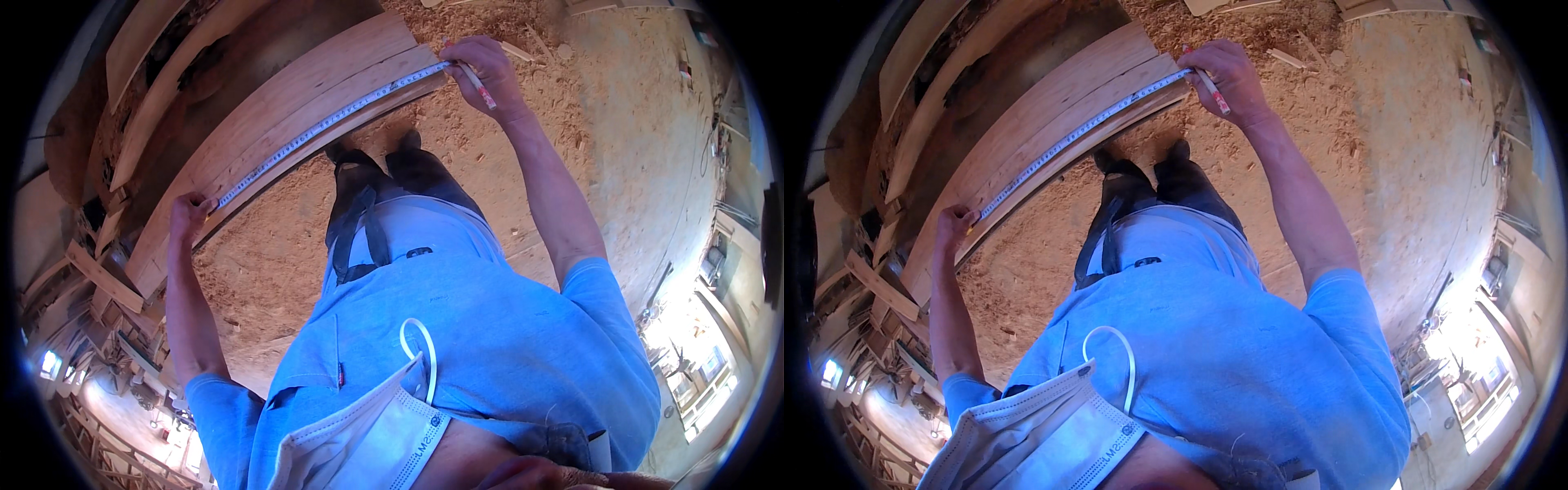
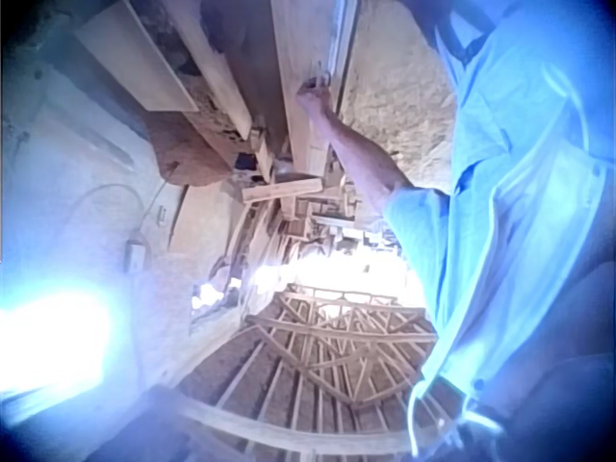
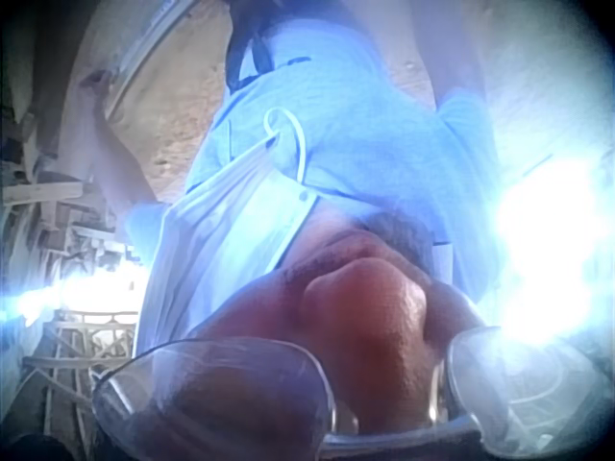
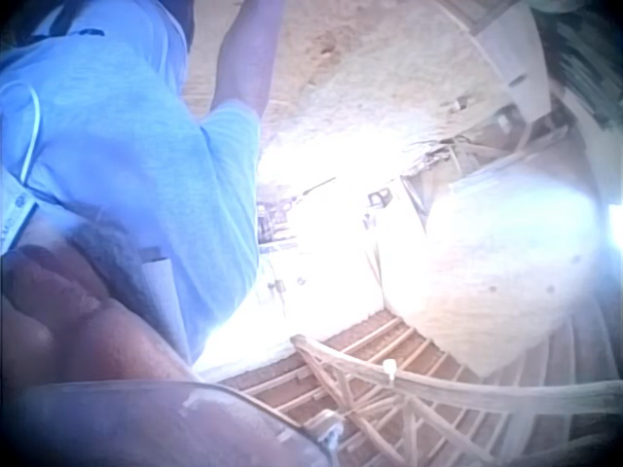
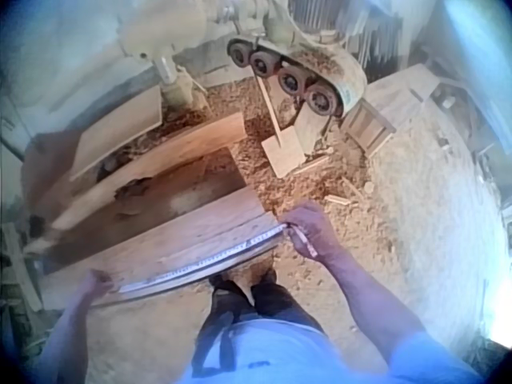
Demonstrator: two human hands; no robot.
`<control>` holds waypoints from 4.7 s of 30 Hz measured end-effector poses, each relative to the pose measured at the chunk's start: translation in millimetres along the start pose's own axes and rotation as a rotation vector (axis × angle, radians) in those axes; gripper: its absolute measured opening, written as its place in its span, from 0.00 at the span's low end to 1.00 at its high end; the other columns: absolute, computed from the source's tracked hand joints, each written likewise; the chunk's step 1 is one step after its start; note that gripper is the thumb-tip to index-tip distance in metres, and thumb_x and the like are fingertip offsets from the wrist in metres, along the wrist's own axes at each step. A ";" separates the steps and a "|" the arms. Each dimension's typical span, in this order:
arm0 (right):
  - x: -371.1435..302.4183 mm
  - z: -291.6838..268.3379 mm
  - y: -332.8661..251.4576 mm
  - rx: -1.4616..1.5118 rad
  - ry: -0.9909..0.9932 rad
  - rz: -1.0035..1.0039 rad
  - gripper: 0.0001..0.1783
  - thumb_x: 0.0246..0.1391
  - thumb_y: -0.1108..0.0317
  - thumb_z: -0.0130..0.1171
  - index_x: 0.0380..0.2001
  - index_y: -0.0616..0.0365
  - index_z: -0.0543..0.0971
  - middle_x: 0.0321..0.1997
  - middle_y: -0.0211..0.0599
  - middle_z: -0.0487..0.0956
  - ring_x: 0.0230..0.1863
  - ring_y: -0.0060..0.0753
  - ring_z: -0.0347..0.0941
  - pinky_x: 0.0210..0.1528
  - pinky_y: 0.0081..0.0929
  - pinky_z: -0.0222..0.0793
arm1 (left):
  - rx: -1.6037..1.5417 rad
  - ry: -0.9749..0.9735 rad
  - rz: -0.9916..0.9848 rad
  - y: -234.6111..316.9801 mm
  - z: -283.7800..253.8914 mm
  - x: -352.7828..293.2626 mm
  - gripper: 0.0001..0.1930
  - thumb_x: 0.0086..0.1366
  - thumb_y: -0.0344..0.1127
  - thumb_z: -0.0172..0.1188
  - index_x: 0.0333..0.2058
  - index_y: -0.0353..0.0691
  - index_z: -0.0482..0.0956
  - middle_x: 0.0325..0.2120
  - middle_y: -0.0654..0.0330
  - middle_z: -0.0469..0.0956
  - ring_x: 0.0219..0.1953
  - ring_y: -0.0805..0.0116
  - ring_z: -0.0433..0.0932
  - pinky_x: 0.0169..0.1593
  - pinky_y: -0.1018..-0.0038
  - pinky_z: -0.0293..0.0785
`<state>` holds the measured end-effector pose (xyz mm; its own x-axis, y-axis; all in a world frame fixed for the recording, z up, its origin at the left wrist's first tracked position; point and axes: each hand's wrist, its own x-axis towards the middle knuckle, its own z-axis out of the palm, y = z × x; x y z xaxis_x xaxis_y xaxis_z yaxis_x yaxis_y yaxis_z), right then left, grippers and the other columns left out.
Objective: The person measures a wooden plank on a workbench using a tape measure and a square ruler, then marks the wood with a pencil. The person repeats the measuring and marking process on the same plank multiple times.
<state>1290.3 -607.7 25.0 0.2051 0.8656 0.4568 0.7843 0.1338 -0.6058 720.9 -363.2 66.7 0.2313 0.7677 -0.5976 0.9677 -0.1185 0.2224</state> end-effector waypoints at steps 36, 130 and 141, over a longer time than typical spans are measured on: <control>23.2 180.7 -264.3 -0.175 -0.551 -0.253 0.27 0.42 0.75 0.63 0.50 0.62 0.73 0.51 0.53 0.78 0.54 0.53 0.74 0.60 0.43 0.68 | 0.199 0.071 -0.071 17.8 -3.4 -15.1 0.19 0.55 0.52 0.70 0.36 0.42 0.88 0.35 0.51 0.85 0.42 0.53 0.84 0.44 0.59 0.78; -3.7 236.5 -303.2 -0.835 -0.357 0.465 0.32 0.59 0.52 0.63 0.58 0.60 0.68 0.60 0.58 0.74 0.58 0.60 0.74 0.57 0.46 0.70 | -0.456 -0.198 0.074 -658.2 -193.3 -42.6 0.13 0.54 0.43 0.71 0.33 0.39 0.88 0.24 0.57 0.83 0.29 0.66 0.82 0.36 0.67 0.76; -167.2 246.7 -367.2 -0.746 -0.604 0.901 0.25 0.51 0.65 0.67 0.49 0.62 0.71 0.46 0.50 0.77 0.48 0.53 0.75 0.52 0.44 0.71 | -0.475 0.018 -0.044 -680.7 -200.3 -33.9 0.20 0.53 0.48 0.73 0.38 0.40 0.86 0.23 0.57 0.82 0.29 0.64 0.82 0.36 0.67 0.76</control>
<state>823.6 -682.5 10.3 0.6831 0.6147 -0.3944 0.6836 -0.7283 0.0488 34.3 -182.4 89.9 0.1849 0.7767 -0.6021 0.8228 0.2127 0.5271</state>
